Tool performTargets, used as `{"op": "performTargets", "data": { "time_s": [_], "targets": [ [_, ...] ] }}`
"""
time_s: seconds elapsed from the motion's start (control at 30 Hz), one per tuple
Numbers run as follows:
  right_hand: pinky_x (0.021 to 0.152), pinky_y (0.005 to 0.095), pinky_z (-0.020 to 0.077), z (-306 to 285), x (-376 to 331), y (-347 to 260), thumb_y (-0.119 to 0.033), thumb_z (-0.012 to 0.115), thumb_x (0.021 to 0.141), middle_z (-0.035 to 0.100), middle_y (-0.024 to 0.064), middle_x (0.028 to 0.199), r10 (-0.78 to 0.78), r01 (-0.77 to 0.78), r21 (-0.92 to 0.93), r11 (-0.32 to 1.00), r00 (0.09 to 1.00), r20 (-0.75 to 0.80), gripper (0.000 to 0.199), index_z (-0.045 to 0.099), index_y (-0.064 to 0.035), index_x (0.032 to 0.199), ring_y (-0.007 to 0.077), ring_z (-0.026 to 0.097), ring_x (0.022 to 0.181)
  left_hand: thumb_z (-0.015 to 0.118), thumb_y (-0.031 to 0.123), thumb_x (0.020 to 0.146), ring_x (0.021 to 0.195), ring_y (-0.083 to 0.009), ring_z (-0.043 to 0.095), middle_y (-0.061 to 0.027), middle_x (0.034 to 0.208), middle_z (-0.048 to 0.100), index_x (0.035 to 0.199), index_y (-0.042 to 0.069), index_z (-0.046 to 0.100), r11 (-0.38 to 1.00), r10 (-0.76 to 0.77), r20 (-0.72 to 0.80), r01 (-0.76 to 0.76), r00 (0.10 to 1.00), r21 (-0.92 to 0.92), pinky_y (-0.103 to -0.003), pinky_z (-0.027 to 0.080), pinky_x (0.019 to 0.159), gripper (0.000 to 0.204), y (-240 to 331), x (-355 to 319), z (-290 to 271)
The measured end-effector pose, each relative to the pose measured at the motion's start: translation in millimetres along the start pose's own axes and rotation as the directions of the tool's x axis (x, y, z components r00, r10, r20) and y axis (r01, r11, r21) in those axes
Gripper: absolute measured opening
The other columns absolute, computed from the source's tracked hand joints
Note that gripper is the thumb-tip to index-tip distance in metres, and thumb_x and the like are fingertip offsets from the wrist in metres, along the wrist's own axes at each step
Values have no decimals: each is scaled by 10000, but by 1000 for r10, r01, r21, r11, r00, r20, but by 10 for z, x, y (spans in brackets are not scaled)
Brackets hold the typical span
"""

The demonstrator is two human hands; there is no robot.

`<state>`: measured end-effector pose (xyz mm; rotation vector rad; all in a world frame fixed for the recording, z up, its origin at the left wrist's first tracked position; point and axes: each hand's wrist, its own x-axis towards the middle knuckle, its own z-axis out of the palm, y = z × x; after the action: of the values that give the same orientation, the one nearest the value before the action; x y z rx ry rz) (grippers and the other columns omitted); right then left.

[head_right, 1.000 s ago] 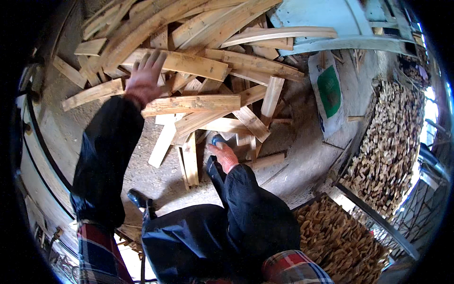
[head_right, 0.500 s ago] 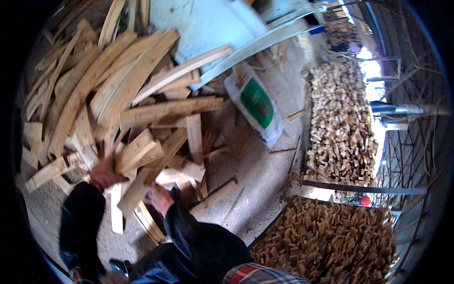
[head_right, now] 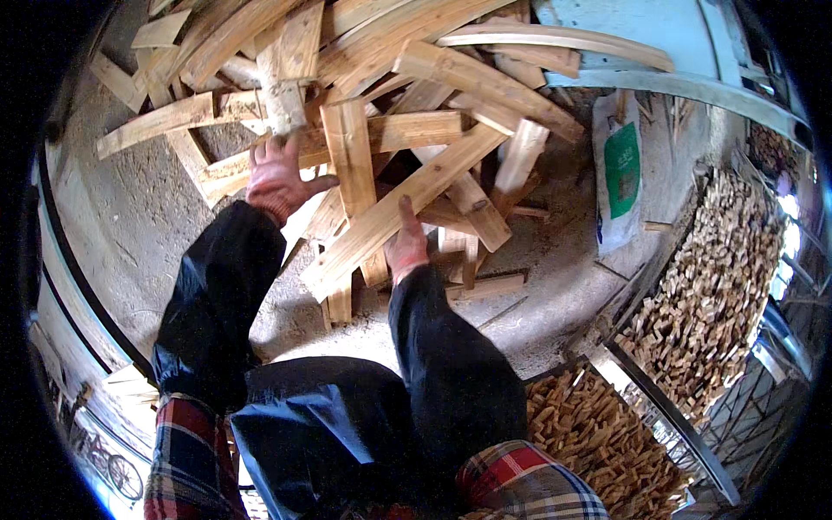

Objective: The person repeatedly picks up loose wooden planks from a pile on the floor and stacks them onto a metal rack. The person handles the wood by hand, lifting multiple pieces at a time and arranging them vertically on the rack.

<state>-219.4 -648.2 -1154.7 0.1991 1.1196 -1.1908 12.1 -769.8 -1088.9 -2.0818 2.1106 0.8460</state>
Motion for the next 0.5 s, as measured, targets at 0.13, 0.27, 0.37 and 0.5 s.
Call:
{"op": "performTargets", "data": {
  "time_s": [0.13,0.27,0.37,0.5],
  "targets": [
    [962,363,493,-44,1,-50,-172,680,888,614,93,1214,-136,266,-799,540,964,229,398,567,-31,1242,235,595,1116,713,694,651,1338,-443,336,-245,1430,396,1451,109,369,992,16,27,-19,1000,124,-593,199,1113,1049,-38,196,-29],
    [914,336,500,-26,-679,81,-95,759,798,641,72,1090,255,-283,-259,923,957,-135,420,587,-22,1174,204,613,1020,747,640,668,1188,-415,488,-259,1308,493,1304,24,506,990,136,-29,-135,990,42,-481,415,996,917,-119,339,-78],
    [879,344,500,181,-1122,241,-123,762,771,628,74,1045,199,-251,-415,875,966,-164,483,561,-16,1197,205,613,978,793,594,647,1100,-419,554,-291,1221,538,1326,-3,456,997,34,275,-12,961,-83,-461,453,963,964,-185,57,58],
    [917,345,489,315,-987,239,-60,789,745,650,132,1142,98,-237,-683,691,967,-236,656,480,8,1320,228,620,1048,784,504,682,1203,-411,512,-286,1304,493,1380,18,462,807,-83,432,315,898,-500,-427,407,1044,910,-311,-497,474]
  ]
}}
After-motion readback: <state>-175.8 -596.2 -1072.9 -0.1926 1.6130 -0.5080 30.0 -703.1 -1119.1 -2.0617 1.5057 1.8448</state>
